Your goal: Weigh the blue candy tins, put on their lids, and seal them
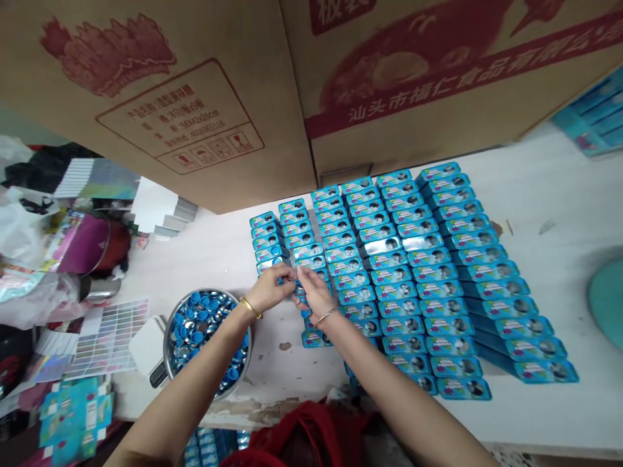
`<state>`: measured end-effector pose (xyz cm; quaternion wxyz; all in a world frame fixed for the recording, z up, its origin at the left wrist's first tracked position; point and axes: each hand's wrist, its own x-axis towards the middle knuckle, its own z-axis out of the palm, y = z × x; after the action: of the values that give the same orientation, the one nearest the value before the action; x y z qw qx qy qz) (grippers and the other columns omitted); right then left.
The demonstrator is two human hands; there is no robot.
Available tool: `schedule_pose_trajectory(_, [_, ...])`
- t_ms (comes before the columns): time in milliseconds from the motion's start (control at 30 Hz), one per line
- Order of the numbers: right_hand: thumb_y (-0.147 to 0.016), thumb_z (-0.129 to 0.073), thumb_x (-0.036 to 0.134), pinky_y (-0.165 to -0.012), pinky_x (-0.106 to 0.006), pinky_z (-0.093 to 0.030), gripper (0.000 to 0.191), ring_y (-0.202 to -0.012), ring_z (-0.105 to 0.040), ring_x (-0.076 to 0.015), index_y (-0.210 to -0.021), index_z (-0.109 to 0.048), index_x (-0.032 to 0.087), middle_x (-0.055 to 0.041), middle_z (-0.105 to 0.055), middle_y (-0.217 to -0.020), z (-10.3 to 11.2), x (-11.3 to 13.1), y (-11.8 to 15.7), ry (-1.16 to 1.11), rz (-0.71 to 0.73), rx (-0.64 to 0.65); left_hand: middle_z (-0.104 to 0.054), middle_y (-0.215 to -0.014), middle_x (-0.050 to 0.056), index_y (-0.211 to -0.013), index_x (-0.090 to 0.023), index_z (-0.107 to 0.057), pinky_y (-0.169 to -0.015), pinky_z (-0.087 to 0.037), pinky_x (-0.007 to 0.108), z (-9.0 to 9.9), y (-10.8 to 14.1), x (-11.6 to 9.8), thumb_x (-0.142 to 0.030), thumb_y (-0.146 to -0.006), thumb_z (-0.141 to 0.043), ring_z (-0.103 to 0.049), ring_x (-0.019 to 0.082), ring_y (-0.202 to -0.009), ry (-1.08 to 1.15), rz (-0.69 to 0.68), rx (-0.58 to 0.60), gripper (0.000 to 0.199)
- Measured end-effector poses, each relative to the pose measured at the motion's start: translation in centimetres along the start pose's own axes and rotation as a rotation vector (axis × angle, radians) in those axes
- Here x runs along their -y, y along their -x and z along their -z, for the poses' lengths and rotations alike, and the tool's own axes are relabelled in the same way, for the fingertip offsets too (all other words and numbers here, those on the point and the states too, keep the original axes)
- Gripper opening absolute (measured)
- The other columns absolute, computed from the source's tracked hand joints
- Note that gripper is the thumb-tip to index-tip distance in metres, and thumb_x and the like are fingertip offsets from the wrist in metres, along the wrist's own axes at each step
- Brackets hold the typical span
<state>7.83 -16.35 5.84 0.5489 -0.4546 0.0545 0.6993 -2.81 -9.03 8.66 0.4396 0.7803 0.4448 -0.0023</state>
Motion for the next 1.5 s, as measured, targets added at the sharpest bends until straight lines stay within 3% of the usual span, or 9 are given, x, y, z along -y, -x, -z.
schedule_pose_trajectory(233, [-0.064,-0.078,0.047,-0.029,-0.013,-0.023,0.037,-0.044,-0.046,-0.0065,-0.068,-0.056,0.016,-0.0002,-0.057,-0.058,0.0,0.0,-1.2,-0.138,-0.086,0.077,-0.067,-0.084,0.004,-0.089,-0.021,-0.061,-0.074,-0.046,0.028,4.1,-5.4,3.0,-0.026,-0.084,-0.053,-0.062,0.018,-0.082,-0.320,0.370,-0.323,0.011])
schedule_pose_trajectory(400, [-0.059,-0.082,0.033,-0.031,-0.012,-0.025,0.032,-0.047,-0.048,-0.0061,-0.075,-0.060,0.015,0.0008,-0.058,-0.062,0.3,0.8,-1.1,-0.161,-0.073,0.090,-0.069,-0.102,0.011,-0.087,-0.020,-0.065,-0.078,-0.048,0.031,6.2,-9.7,4.8,-0.038,-0.077,-0.065,-0.064,0.026,-0.097,-0.453,0.603,-0.098,0.022])
schedule_pose_trajectory(533, [-0.062,-0.079,0.051,-0.030,-0.012,-0.021,0.043,-0.041,-0.043,-0.0037,-0.078,-0.059,0.016,0.0030,-0.055,-0.060,0.1,1.1,-1.1,-0.088,-0.048,0.062,-0.068,-0.109,0.015,-0.090,-0.018,-0.067,-0.081,-0.049,0.035,6.7,-10.9,5.0,-0.051,-0.074,-0.065,-0.063,0.030,-0.103,-0.538,0.667,0.011,0.037])
schedule_pose_trajectory(667, [-0.061,-0.078,0.056,-0.029,-0.013,-0.019,0.048,-0.036,-0.039,-0.0031,-0.077,-0.057,0.017,0.0045,-0.055,-0.057,-0.3,1.3,-1.3,-0.067,-0.048,0.007,-0.068,-0.107,0.014,-0.091,-0.018,-0.067,-0.082,-0.049,0.036,6.5,-9.8,3.9,-0.048,-0.077,-0.064,-0.063,0.030,-0.102,-0.595,0.620,-0.048,0.033])
schedule_pose_trajectory(767, [-0.059,-0.079,0.057,-0.028,-0.013,-0.018,0.049,-0.035,-0.039,-0.0037,-0.078,-0.056,0.018,0.0049,-0.054,-0.053,-0.4,1.4,-1.4,-0.071,-0.049,-0.040,-0.068,-0.090,0.008,-0.093,-0.019,-0.064,-0.076,-0.049,0.032,4.9,-6.9,2.4,-0.039,-0.082,-0.059,-0.064,0.022,-0.088,-0.389,0.310,-0.113,0.023])
schedule_pose_trajectory(933, [-0.061,-0.075,0.061,-0.027,-0.014,-0.018,0.050,-0.032,-0.037,-0.0037,-0.072,-0.055,0.017,0.0057,-0.051,-0.049,-0.7,1.7,-1.3,-0.023,-0.009,-0.058,-0.060,-0.082,0.001,-0.085,-0.019,-0.067,-0.071,-0.048,0.025,1.7,-2.1,0.0,-0.023,-0.071,-0.063,-0.057,0.013,-0.073,0.066,-0.100,0.093,0.015])
schedule_pose_trajectory(1267, [-0.062,-0.074,0.064,-0.029,-0.014,-0.016,0.052,-0.035,-0.039,-0.0045,-0.079,-0.056,0.018,0.0053,-0.053,-0.051,-1.2,1.6,-1.8,-0.047,-0.037,0.058,-0.059,-0.070,-0.001,-0.081,-0.018,-0.061,-0.066,-0.045,0.024,1.7,-3.6,1.2,-0.023,-0.076,-0.056,-0.055,0.012,-0.066,0.157,-0.005,-0.091,0.008])
schedule_pose_trajectory(1400, [-0.069,-0.074,0.052,-0.030,-0.014,-0.022,0.039,-0.040,-0.043,-0.0056,-0.079,-0.060,0.017,0.0025,-0.056,-0.055,-1.0,1.7,-2.4,-0.129,-0.055,0.040,-0.060,-0.069,0.000,-0.079,-0.019,-0.059,-0.066,-0.043,0.024,4.1,-6.8,3.9,-0.022,-0.078,-0.054,-0.055,0.013,-0.066,-0.064,0.212,-0.377,0.006])
schedule_pose_trajectory(1500, [-0.070,-0.073,0.037,-0.035,-0.016,-0.032,0.026,-0.049,-0.051,-0.0083,-0.080,-0.062,0.015,-0.0009,-0.060,-0.063,-0.9,2.0,-2.3,-0.207,-0.085,0.060,-0.066,-0.076,0.003,-0.078,-0.020,-0.061,-0.069,-0.043,0.026,6.2,-9.5,5.6,-0.024,-0.078,-0.057,-0.060,0.016,-0.075,-0.270,0.425,-0.397,0.006])
